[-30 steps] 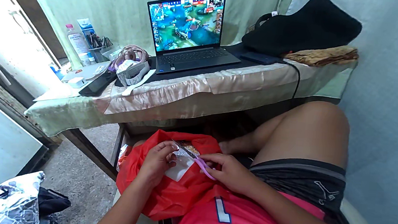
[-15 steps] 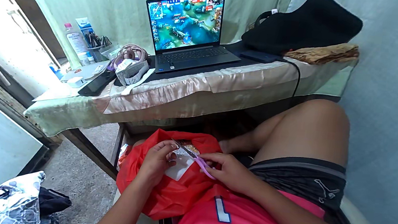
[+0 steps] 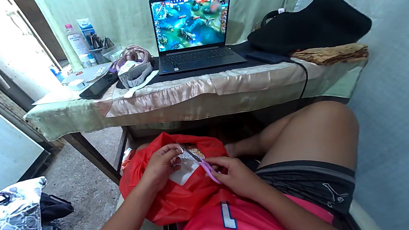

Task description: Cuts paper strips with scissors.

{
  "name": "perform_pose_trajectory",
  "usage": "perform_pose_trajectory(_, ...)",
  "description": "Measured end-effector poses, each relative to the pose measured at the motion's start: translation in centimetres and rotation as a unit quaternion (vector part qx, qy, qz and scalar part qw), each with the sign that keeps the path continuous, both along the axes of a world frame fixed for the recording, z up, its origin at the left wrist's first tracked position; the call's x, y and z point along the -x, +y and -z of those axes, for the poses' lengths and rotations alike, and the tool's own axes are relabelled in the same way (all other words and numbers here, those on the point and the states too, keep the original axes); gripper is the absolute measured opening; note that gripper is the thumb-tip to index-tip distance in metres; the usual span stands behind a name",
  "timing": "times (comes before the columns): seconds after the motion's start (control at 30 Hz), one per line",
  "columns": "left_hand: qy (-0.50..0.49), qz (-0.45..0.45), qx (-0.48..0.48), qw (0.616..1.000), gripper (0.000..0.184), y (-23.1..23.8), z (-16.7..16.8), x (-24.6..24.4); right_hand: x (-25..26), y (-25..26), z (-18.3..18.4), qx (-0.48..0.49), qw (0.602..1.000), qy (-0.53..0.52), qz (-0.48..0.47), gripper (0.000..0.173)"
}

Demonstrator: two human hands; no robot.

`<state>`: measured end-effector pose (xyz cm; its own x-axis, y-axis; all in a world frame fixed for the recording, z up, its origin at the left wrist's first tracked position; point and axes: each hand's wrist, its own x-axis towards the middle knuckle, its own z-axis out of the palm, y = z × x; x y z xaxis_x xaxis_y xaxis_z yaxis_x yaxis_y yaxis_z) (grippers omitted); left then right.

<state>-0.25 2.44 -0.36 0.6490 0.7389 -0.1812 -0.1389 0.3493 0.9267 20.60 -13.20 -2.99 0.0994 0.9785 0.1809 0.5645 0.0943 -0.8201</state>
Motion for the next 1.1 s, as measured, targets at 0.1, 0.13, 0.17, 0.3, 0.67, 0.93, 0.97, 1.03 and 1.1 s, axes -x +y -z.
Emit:
perform_pose_trajectory(0.1, 0.003, -0.001, -0.005, 1.0, 0.015, -0.1, -0.08, 0.01, 0.01, 0.0, -0.01, 0.001, 1.0, 0.003, -0.004, 0.035)
perform_pose_trajectory(0.13, 0.003, -0.001, -0.005, 1.0, 0.016, -0.1, -0.08, 0.01, 0.01, 0.01, -0.03, 0.001, 1.0, 0.003, -0.004, 0.035)
perform_pose_trajectory(0.17, 0.002, -0.001, -0.004, 1.0, 0.016, -0.09, -0.07, 0.0, 0.01, 0.02, -0.04, 0.003, 1.0, 0.003, -0.004, 0.035)
perform_pose_trajectory(0.3, 0.005, -0.009, 0.002, 1.0, 0.016, -0.09, -0.06, -0.05, 0.02, 0.01, 0.02, 0.003, 1.0, 0.0, 0.002, 0.035)
perform_pose_trajectory(0.67, 0.005, -0.006, 0.003, 1.0, 0.014, -0.09, -0.11, -0.01, 0.04, -0.06, -0.11, 0.008, 1.0, 0.0, 0.001, 0.036)
perform_pose_trajectory(0.93, 0.003, -0.006, 0.003, 1.0, 0.013, -0.09, -0.07, 0.0, 0.09, -0.04, -0.13, 0.01, 1.0, -0.003, 0.001, 0.036)
perform_pose_trajectory(0.97, 0.003, -0.007, 0.003, 1.0, 0.013, -0.08, -0.05, 0.0, 0.1, -0.04, -0.15, 0.01, 1.0, -0.002, 0.001, 0.036)
perform_pose_trajectory(1.03, 0.002, -0.007, 0.002, 1.0, 0.013, -0.09, -0.05, 0.01, 0.08, -0.02, -0.08, 0.006, 1.0, -0.002, 0.0, 0.036)
perform_pose_trajectory(1.1, 0.0, -0.006, -0.002, 1.0, 0.012, -0.12, -0.08, 0.03, 0.06, -0.01, -0.01, 0.0, 1.0, -0.002, -0.002, 0.035)
